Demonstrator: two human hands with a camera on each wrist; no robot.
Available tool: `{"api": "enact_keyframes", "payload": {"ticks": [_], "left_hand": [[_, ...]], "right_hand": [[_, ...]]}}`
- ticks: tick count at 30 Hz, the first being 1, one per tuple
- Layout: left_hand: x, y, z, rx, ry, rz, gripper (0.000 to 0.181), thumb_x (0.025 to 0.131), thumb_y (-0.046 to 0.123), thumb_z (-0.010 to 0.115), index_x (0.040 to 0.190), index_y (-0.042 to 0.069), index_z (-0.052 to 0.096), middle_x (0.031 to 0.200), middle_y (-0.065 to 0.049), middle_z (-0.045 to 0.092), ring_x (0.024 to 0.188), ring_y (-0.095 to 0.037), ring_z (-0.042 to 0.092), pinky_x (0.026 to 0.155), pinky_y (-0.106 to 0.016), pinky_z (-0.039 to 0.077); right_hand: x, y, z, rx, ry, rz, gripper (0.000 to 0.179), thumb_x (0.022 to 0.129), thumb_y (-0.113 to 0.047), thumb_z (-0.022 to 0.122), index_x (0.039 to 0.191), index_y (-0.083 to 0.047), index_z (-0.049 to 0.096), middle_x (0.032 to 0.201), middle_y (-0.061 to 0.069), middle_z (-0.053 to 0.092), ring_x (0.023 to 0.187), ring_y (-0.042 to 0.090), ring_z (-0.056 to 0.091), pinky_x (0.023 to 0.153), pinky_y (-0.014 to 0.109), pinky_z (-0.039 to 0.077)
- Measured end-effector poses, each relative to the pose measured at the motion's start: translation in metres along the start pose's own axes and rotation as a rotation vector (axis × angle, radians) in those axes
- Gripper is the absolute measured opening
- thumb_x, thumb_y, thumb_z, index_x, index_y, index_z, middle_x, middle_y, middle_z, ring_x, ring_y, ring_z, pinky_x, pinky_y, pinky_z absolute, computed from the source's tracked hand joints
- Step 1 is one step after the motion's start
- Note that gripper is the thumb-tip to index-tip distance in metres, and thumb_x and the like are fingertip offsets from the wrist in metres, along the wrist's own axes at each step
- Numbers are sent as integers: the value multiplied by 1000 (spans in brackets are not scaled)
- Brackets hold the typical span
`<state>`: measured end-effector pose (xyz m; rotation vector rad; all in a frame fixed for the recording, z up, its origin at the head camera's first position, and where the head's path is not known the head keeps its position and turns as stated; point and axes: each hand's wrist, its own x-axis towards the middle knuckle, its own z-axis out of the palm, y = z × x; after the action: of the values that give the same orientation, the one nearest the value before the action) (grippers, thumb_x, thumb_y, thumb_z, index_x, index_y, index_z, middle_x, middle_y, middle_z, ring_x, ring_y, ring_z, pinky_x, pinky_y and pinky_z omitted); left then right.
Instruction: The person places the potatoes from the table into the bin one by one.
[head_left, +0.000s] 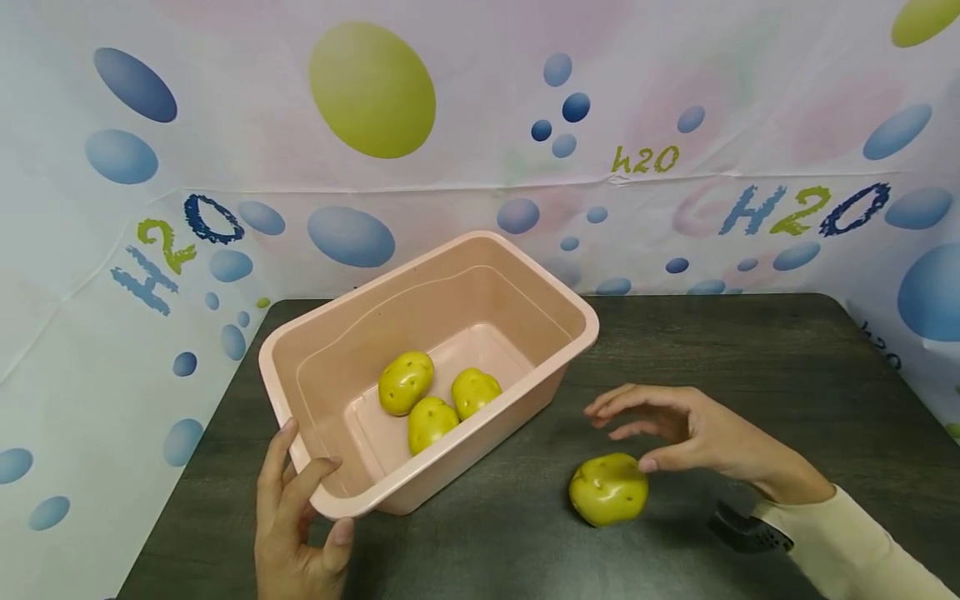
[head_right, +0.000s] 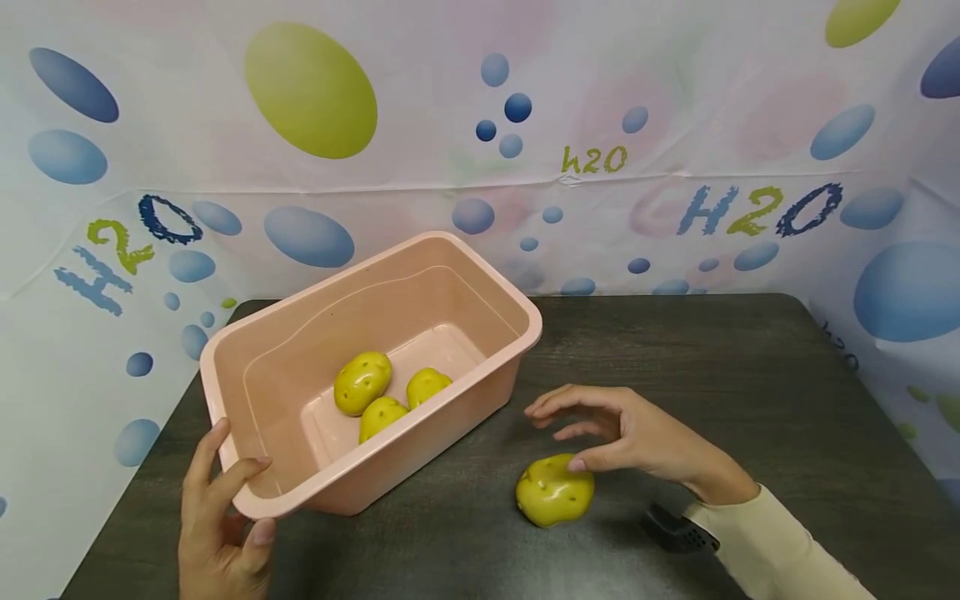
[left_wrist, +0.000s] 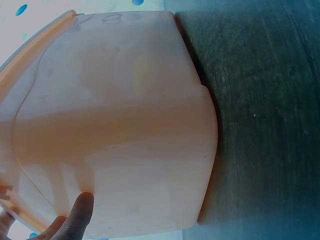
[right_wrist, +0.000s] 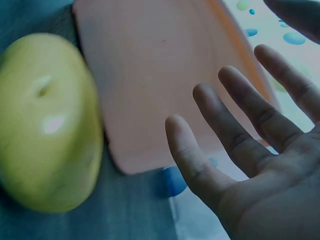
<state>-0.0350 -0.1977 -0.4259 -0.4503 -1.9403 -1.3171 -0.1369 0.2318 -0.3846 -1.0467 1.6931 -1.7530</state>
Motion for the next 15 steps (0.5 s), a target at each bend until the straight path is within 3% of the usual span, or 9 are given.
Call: {"api": "enact_keyframes", "payload": {"ticks": [6, 10, 15], "left_hand": [[0, 0, 0, 6, -3, -8, 43, 100, 25, 71, 121, -13, 63, 166, -24, 31, 132, -14, 55, 91, -12, 54], [0, 0, 0, 4, 2, -3, 43, 100, 24, 71, 121, -13, 63, 166, -22, 32, 132, -15, 55, 91, -12, 54], [-1, -1, 0, 3, 11, -3, 43, 100, 23, 71, 120, -13, 63, 166, -21, 33, 132, -15, 55, 91, -12, 54]], "right_hand": [[-7, 18, 1, -44, 19, 13, 54, 93, 22, 59, 145, 8, 50, 156, 8, 52, 144, 14, 52, 117, 31, 48], [-9, 29, 4, -74, 43, 47, 53, 95, 17, 61, 146, 3, 52, 157, 2, 52, 143, 9, 52, 118, 27, 47], [-10, 40, 7, -61, 51, 93, 52, 96, 11, 63, 146, 6, 51, 158, 1, 51, 142, 8, 52, 117, 26, 47]]}}
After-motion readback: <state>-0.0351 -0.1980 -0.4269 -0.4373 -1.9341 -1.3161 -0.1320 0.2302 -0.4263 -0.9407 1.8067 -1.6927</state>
